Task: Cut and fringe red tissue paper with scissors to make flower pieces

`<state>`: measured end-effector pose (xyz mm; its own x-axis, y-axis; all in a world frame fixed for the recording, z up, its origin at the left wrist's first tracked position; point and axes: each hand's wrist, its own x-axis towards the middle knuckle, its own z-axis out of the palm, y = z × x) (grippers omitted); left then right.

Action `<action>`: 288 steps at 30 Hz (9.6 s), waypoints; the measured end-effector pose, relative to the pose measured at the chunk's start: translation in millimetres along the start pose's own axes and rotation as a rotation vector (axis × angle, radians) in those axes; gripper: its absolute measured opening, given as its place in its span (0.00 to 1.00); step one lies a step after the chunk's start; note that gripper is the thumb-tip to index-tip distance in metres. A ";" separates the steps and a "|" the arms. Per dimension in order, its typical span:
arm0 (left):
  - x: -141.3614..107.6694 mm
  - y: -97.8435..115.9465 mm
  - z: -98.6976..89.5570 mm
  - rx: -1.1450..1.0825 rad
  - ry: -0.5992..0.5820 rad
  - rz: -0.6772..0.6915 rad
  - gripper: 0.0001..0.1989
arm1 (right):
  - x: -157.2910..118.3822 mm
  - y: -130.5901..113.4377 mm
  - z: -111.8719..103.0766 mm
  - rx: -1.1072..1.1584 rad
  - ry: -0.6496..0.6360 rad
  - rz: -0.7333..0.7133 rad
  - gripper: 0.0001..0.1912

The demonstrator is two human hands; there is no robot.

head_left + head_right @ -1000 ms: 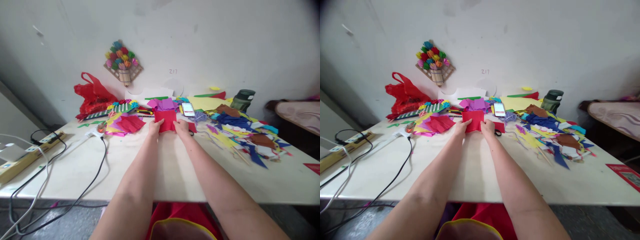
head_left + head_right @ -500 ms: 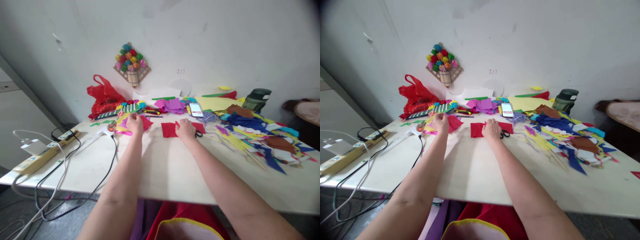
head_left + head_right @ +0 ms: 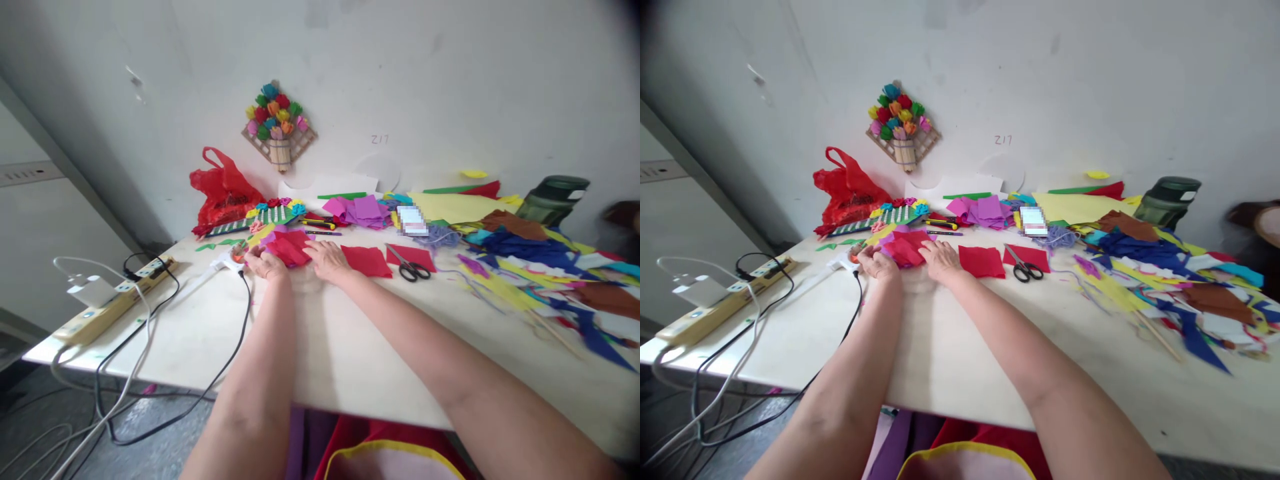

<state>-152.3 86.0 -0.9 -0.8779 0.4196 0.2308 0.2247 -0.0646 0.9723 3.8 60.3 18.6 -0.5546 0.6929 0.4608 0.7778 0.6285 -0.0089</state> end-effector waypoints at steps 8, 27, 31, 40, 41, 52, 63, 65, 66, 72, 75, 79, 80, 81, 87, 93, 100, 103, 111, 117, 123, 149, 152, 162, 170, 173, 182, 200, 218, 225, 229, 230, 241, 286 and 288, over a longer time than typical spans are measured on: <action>-4.9 6.5 -8.4 0.034 0.062 -0.037 0.16 | 26.8 -8.8 7.8 0.158 0.013 0.194 0.15; -11.4 18.9 -17.7 0.269 -0.025 -0.090 0.09 | 56.3 16.2 24.2 0.808 0.305 0.657 0.14; -18.1 23.1 -17.9 0.342 -0.045 0.031 0.07 | 55.1 15.6 21.8 0.813 0.340 0.649 0.12; -22.7 21.5 -14.7 0.277 -0.265 0.203 0.03 | 55.6 17.4 29.2 0.949 0.370 0.630 0.13; -22.4 20.6 -13.8 0.255 -0.280 0.194 0.05 | 56.0 17.9 28.6 0.977 0.378 0.639 0.12; -27.0 26.3 -16.4 0.259 -0.269 0.363 0.08 | 53.1 30.0 12.9 1.118 0.522 0.697 0.12; -22.5 32.7 -19.8 0.505 -0.376 0.405 0.17 | 50.5 39.1 15.8 0.893 0.678 0.560 0.17; -20.3 31.5 -19.9 0.522 -0.388 0.397 0.17 | 49.8 36.0 13.5 0.808 0.653 0.534 0.18; -19.0 30.6 -19.7 0.527 -0.395 0.396 0.17 | 49.4 34.0 12.6 0.757 0.637 0.518 0.18; -11.7 23.1 -17.4 0.551 -0.416 0.386 0.18 | 42.5 20.4 17.0 0.521 0.490 0.285 0.15; -9.8 19.8 -15.6 0.540 -0.423 0.377 0.19 | 35.3 13.8 21.7 0.462 0.384 0.198 0.15; -7.7 15.7 -12.8 0.541 -0.428 0.366 0.20 | 26.8 8.4 25.2 0.423 0.297 0.175 0.13; -7.1 14.6 -12.2 0.541 -0.430 0.371 0.21 | 25.5 8.1 26.0 0.417 0.284 0.178 0.13; -6.5 13.4 -11.7 0.542 -0.432 0.376 0.21 | 24.4 8.0 27.0 0.414 0.277 0.183 0.13; -7.7 11.1 -11.6 0.591 -0.419 0.385 0.16 | 19.6 6.6 31.5 0.407 0.234 0.236 0.13; -10.0 15.4 -13.7 0.579 -0.265 0.362 0.22 | 11.3 5.1 14.1 0.306 0.214 0.302 0.15; -18.0 27.5 -5.5 0.318 -0.218 0.615 0.25 | -13.3 47.7 -35.7 0.194 0.205 0.698 0.17; -34.5 31.7 5.2 0.237 -0.486 0.692 0.23 | -30.4 72.7 -54.7 0.151 0.100 0.807 0.17; -77.8 33.7 22.3 0.408 -1.034 0.512 0.15 | -68.4 97.1 -69.4 0.047 -0.100 0.771 0.12; -104.7 48.2 25.0 0.537 -0.896 0.302 0.19 | -74.8 91.7 -65.0 0.086 -0.189 0.629 0.14; -123.6 42.2 28.2 0.654 -0.842 0.450 0.10 | -77.3 84.1 -65.2 0.066 -0.294 0.571 0.16; -94.3 17.7 38.9 -0.308 -0.859 -0.068 0.11 | -76.4 106.9 -36.8 0.559 0.045 0.799 0.22; -98.1 21.0 35.9 -0.609 -0.972 -0.197 0.16 | -72.4 100.8 -37.7 0.970 0.153 0.899 0.21; -99.7 32.4 24.2 -0.739 -1.173 -0.328 0.15 | -69.5 88.9 -41.8 1.581 0.206 0.930 0.08; -94.8 26.8 25.4 -0.704 -1.199 -0.392 0.11 | -69.8 94.2 -37.4 1.477 0.411 0.963 0.02; -94.2 25.4 26.1 -0.696 -1.201 -0.408 0.11 | -69.1 100.3 -29.4 1.404 0.450 0.947 0.04; -92.3 20.7 30.6 -0.734 -1.204 -0.432 0.15 | -68.7 106.1 -21.1 1.332 0.459 0.891 0.08; -91.1 21.9 32.0 -0.721 -1.144 -0.287 0.38 | -72.2 102.0 -29.2 1.178 0.440 0.719 0.29; -90.3 26.8 29.4 -0.663 -1.201 -0.206 0.37 | -69.1 110.4 -18.4 1.236 0.483 0.795 0.21; -90.4 24.7 32.1 -0.697 -1.186 -0.226 0.28 | -70.2 112.5 -17.0 1.223 0.489 0.796 0.19; -92.0 25.8 30.8 -0.714 -1.195 -0.234 0.26 | -70.5 109.6 -18.3 1.223 0.530 0.769 0.14; -92.3 25.9 30.6 -0.720 -1.203 -0.236 0.27 | -70.4 108.0 -19.0 1.226 0.535 0.760 0.14; -90.9 24.3 31.9 -0.744 -1.184 -0.262 0.39 | -68.7 103.9 -21.1 1.027 0.585 0.785 0.10; -102.3 37.8 32.5 -0.694 -1.006 -0.637 0.03 | -60.9 101.3 -10.6 0.920 0.661 0.824 0.08; -102.6 39.7 31.8 -0.701 -0.983 -0.640 0.03 | -60.5 99.3 -11.8 0.927 0.653 0.844 0.08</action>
<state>-39.9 69.1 12.9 -0.0204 0.9950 -0.0980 -0.6213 0.0642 0.7810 118.1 76.6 0.3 0.4069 0.8466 0.3432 0.1862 0.2909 -0.9384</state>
